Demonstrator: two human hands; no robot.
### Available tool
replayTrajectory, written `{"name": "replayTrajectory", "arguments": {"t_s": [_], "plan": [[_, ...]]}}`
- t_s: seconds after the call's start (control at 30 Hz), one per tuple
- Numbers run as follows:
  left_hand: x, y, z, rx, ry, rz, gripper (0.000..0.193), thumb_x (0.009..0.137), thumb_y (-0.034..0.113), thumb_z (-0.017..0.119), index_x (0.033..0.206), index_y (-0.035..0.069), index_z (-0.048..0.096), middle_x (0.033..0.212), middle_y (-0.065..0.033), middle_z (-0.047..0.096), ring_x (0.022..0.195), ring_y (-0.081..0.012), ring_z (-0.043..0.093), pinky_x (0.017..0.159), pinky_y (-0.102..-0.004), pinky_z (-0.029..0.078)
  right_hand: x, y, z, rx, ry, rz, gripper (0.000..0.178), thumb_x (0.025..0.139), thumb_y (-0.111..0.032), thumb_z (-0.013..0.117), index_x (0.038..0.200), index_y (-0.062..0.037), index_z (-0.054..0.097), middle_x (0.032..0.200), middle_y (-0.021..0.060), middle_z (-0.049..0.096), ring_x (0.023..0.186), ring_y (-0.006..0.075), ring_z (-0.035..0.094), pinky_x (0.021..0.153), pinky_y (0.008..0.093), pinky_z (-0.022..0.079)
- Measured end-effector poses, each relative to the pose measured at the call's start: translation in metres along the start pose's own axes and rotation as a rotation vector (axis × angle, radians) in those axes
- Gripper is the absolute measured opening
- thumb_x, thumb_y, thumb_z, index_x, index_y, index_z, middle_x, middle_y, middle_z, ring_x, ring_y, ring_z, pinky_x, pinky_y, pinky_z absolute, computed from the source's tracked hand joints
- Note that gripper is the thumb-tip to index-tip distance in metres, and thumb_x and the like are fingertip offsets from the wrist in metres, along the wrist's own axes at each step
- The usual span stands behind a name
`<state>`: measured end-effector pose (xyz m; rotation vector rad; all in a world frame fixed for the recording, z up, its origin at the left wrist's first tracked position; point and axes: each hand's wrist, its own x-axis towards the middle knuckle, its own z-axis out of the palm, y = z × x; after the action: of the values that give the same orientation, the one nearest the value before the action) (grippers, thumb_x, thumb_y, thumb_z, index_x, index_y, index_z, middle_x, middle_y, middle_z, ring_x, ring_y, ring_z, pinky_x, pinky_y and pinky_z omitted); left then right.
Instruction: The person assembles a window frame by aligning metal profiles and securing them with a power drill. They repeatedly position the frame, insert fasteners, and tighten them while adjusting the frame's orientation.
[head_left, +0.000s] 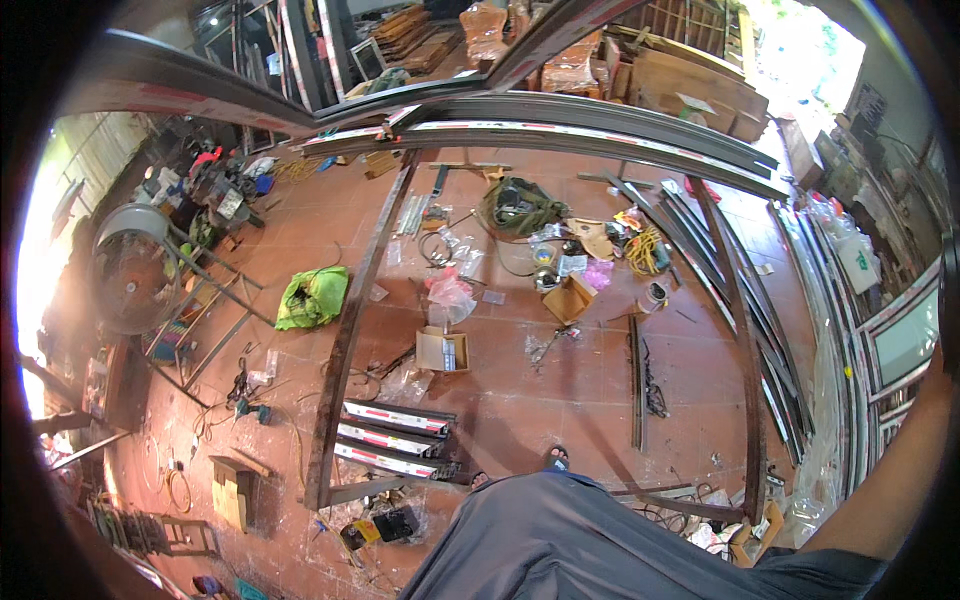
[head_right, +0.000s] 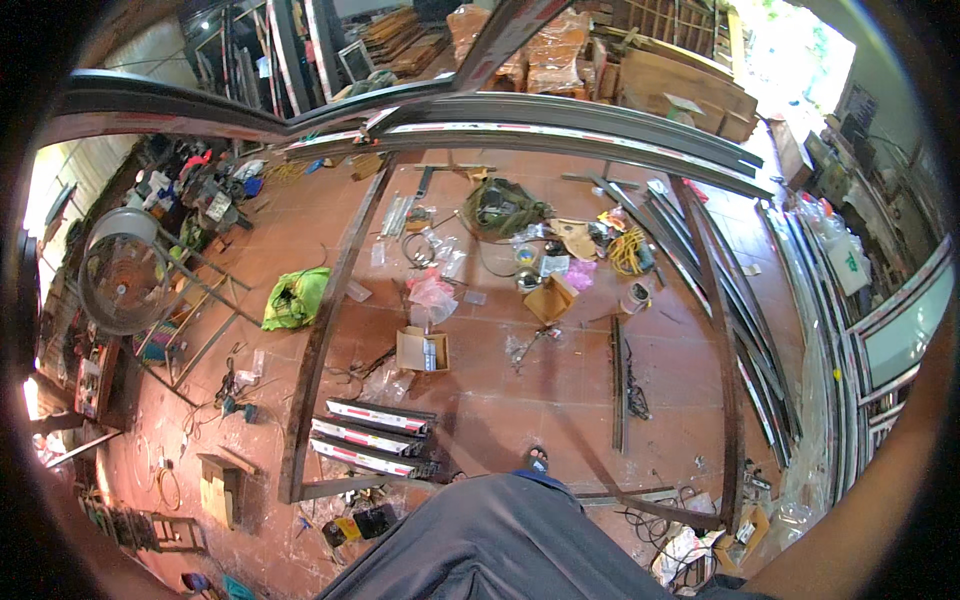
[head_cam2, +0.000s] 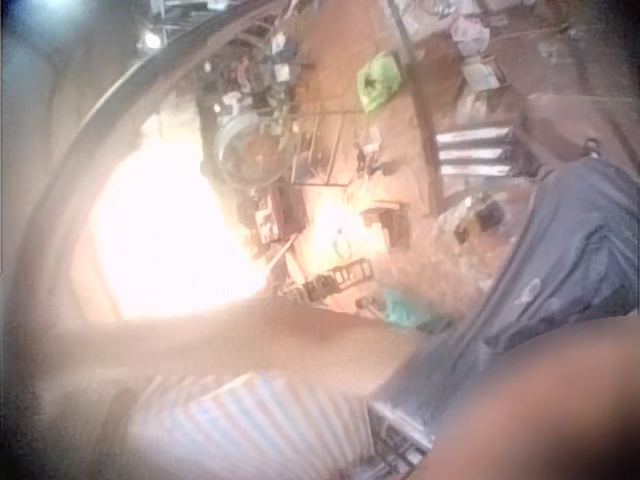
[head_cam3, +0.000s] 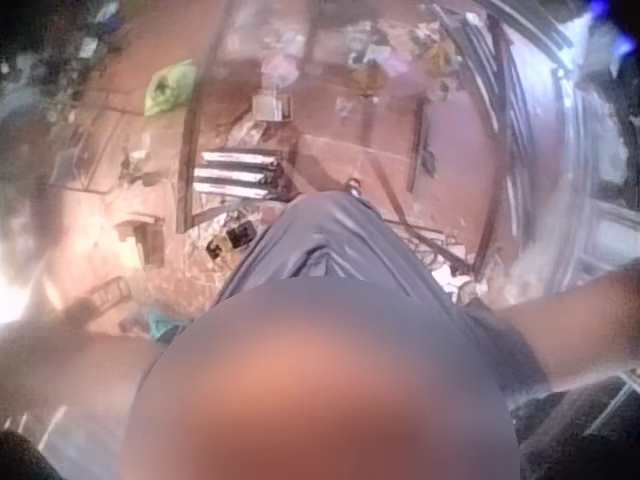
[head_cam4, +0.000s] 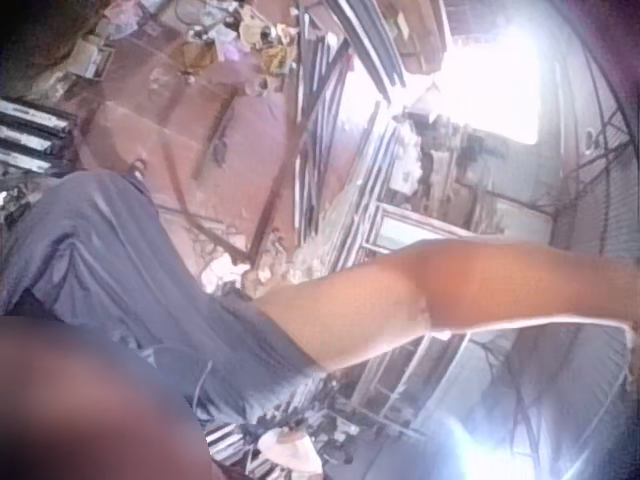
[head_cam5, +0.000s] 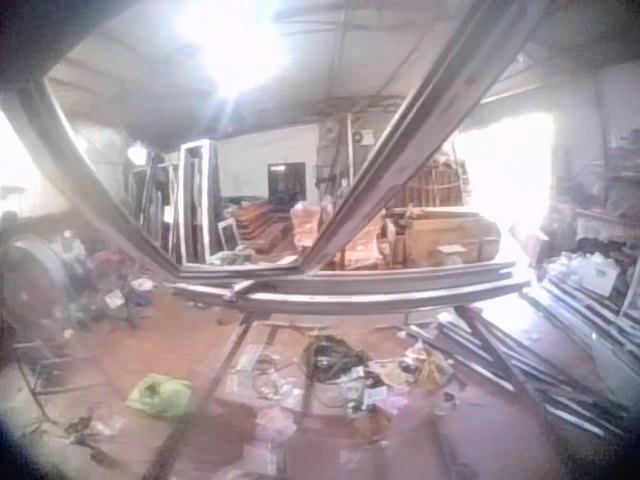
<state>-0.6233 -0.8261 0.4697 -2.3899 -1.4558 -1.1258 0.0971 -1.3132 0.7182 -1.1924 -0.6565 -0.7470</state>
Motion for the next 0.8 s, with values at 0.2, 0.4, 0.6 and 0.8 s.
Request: {"name": "replayTrajectory", "arguments": {"t_s": [0.2, 0.4, 0.6, 0.8], "plan": [[-0.013, -0.065, 0.042, -0.119, -0.024, -0.176, 0.064, 0.084, 0.031, 0.085, 0.135, 0.006, 0.057, 0.122, -0.0096, 0.064, 0.099, -0.02, 0.063, 0.08, -0.0327, 0.053, 0.011, -0.049, 0.005, -0.365, -0.132, -0.086, 0.084, 0.095, -0.08, 0.043, 0.139, -0.0078, 0.04, 0.14, 0.0113, 0.037, 0.127, 0.0327, 0.04, 0.109, 0.0468, 0.037], [0.088, 0.025, 0.06, -0.59, 0.265, 0.094, 0.06, 0.086, 0.031, 0.084, 0.134, 0.006, 0.058, 0.119, -0.0079, 0.065, 0.094, -0.0171, 0.064, 0.076, -0.0303, 0.054, 0.007, -0.098, 0.034, -0.789, -0.409, -0.207, 0.081, 0.096, -0.079, 0.045, 0.131, -0.0061, 0.046, 0.131, 0.0108, 0.043, 0.12, 0.0303, 0.043, 0.105, 0.0448, 0.039], [0.034, 0.208, 0.178, -1.924, 0.068, -0.092, 0.044, 0.096, 0.027, 0.077, 0.131, 0.008, 0.06, 0.113, -0.0055, 0.066, 0.086, -0.0119, 0.062, 0.067, -0.0255, 0.052, -0.008, -0.146, 0.072, -1.096, -0.7, -0.298, 0.077, 0.096, -0.077, 0.047, 0.123, -0.0044, 0.052, 0.121, 0.0102, 0.048, 0.113, 0.0278, 0.047, 0.1, 0.0429, 0.041], [-0.134, 0.333, 0.212, -2.056, -0.25, -0.292, 0.039, 0.098, 0.009, 0.071, 0.133, 0.011, 0.054, 0.118, -0.0018, 0.061, 0.105, -0.0165, 0.061, 0.097, -0.0366, 0.052, -0.014, -0.161, 0.097, -1.197, -0.925, -0.385, 0.075, 0.097, -0.075, 0.049, 0.115, -0.0026, 0.059, 0.112, 0.0097, 0.054, 0.106, 0.0254, 0.05, 0.096, 0.041, 0.043]]}}
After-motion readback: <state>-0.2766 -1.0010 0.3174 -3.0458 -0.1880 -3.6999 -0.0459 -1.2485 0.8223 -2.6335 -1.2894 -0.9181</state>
